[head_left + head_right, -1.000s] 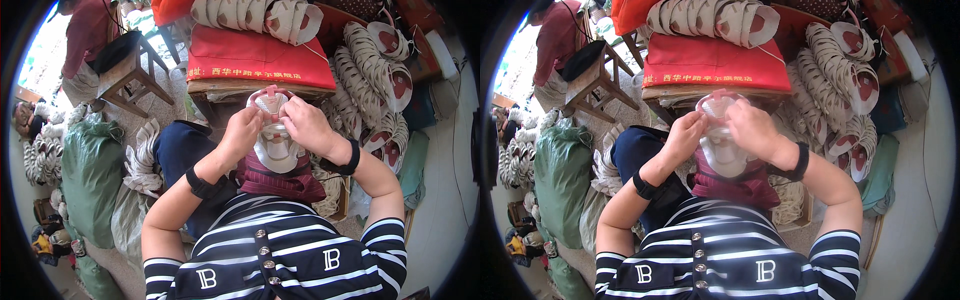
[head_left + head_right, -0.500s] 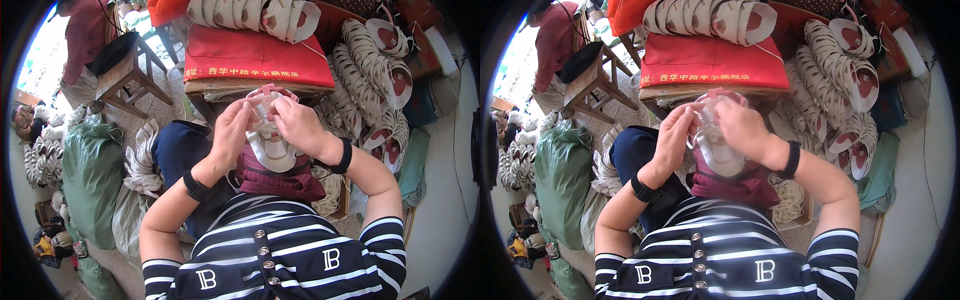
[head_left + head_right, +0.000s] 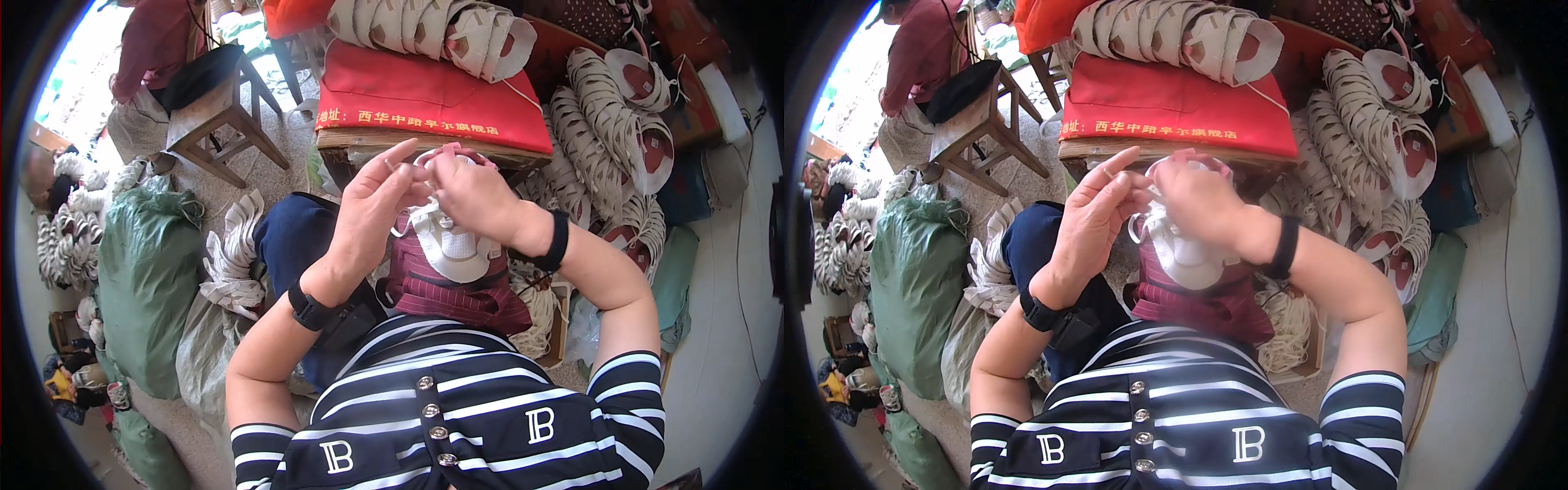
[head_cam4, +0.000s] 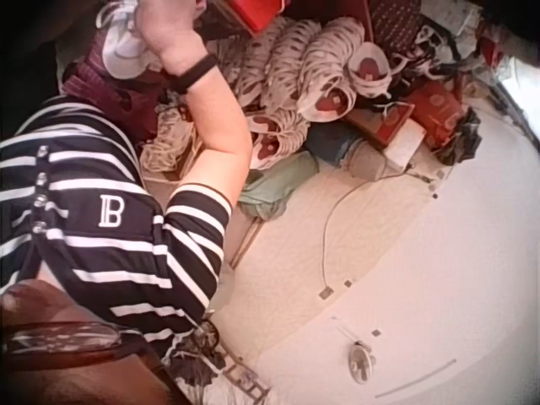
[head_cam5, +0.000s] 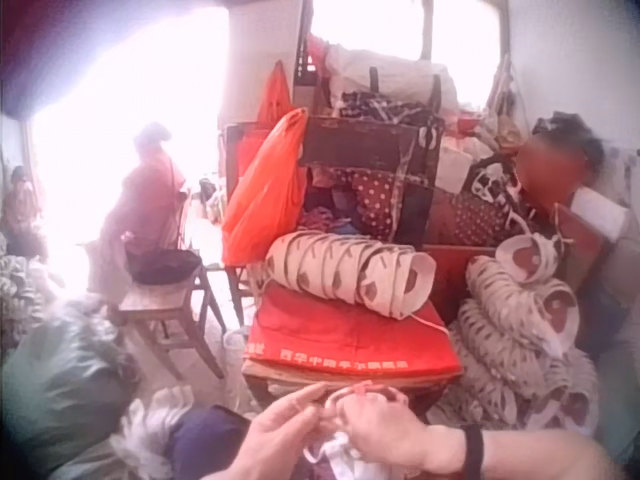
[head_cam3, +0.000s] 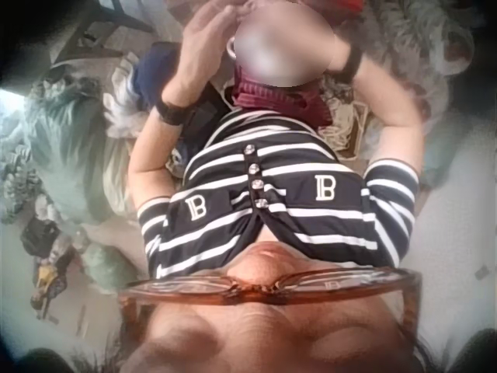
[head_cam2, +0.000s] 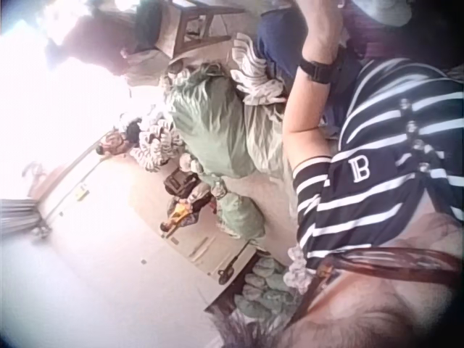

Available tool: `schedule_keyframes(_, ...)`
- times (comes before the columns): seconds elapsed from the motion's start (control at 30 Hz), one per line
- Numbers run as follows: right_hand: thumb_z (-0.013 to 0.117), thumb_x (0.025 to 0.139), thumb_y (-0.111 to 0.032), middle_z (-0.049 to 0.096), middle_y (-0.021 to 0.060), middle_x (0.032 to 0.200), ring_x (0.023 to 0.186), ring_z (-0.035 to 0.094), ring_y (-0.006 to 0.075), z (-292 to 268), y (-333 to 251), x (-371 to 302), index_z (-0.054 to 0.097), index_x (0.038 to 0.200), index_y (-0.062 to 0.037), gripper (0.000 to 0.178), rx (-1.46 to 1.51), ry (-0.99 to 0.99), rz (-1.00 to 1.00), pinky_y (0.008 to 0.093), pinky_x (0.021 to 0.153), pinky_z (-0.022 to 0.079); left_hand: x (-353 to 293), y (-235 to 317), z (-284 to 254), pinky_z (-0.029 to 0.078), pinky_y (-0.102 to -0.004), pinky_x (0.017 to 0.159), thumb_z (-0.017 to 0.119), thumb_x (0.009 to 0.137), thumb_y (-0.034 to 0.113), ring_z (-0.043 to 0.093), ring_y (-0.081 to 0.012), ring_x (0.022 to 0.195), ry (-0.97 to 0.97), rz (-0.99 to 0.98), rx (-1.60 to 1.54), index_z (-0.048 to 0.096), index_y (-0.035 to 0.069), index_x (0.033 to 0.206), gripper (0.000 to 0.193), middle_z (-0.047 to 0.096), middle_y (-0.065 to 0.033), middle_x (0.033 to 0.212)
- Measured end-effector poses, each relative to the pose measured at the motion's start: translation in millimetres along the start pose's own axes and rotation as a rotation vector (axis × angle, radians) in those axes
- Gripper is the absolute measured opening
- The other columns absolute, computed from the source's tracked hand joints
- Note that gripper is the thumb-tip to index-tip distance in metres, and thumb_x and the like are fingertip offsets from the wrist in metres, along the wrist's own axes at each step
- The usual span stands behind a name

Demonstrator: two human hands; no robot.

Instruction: The person laces a white sneaker by threading a white shoelace through the eyelets. They pull the laces tight and tie a knot at the top, repeating the process to ensure the laces are secure.

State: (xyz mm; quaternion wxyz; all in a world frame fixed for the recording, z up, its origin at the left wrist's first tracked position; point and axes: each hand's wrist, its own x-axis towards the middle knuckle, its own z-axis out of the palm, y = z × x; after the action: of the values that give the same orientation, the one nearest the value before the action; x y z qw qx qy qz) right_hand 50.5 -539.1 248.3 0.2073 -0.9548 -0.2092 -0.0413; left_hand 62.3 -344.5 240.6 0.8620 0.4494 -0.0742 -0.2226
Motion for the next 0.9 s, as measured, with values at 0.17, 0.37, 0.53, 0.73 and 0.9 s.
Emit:
schedule_keyframes(0.17,0.062,0.096,-0.001,0.063,0.0049,0.104,0.085,0.064,0.0091,-31.3,1.0,12.8,0.058,0.111,0.0005,0.016,1.025,0.119,0.414,0.0259,0.074,0.055,-2.7,1.3,-5.7,0.059,-0.033,0.091,0.056,0.104,0.006,0.07,-0.0231,0.105,0.05,0.0,-0.022,0.051,-0.006,0.135,0.033,0.068,-0.0176,0.115)
schedule_keyframes(0.37,0.066,0.08,-0.008,0.066,0.0147,0.108,0.103,0.064,0.0365,-14.7,12.2,-4.3,0.066,0.107,-0.0069,0.027,0.136,-0.01,-0.071,0.0466,0.09,0.052,-0.9,0.4,-1.7,0.06,-0.0338,0.086,0.058,0.103,0.007,0.071,-0.023,0.1,-0.023,-0.047,-0.056,0.057,-0.005,0.125,0.025,0.07,-0.0168,0.109)
schedule_keyframes(0.53,0.066,0.084,-0.004,0.065,0.0128,0.101,0.092,0.066,0.0347,-11.1,25.2,-0.6,0.066,0.103,-0.0043,0.019,0.091,-0.012,-0.199,0.044,0.082,0.054,0.7,-9.9,-16.3,0.056,-0.0263,0.078,0.064,0.102,0.011,0.068,-0.0127,0.089,0.016,0.037,0.198,0.067,-0.001,0.116,0.019,0.072,-0.0079,0.101)
schedule_keyframes(0.73,0.059,0.09,0.008,0.06,0.0025,0.092,0.079,0.061,0.0081,-44.6,-13.4,23.4,0.067,0.095,-0.0003,0.012,0.747,0.173,0.009,0.0252,0.068,0.049,0.7,-16.6,-11.0,0.046,-0.0205,0.069,0.074,0.093,0.008,0.057,-0.0035,0.075,0.085,0.016,0.67,0.071,0.0,0.1,0.011,0.067,-0.0009,0.087)
schedule_keyframes(0.9,0.065,0.091,0.004,0.061,0.0004,0.094,0.078,0.059,0.0054,-44.0,-18.1,33.1,0.068,0.095,-0.0013,0.007,0.648,0.227,-0.174,0.0243,0.068,0.049,9.8,-25.3,-0.7,0.05,-0.0427,0.071,0.077,0.076,0.007,0.061,-0.0315,0.086,0.0,0.456,1.25,0.068,0.006,0.083,0.012,0.06,-0.0107,0.088)
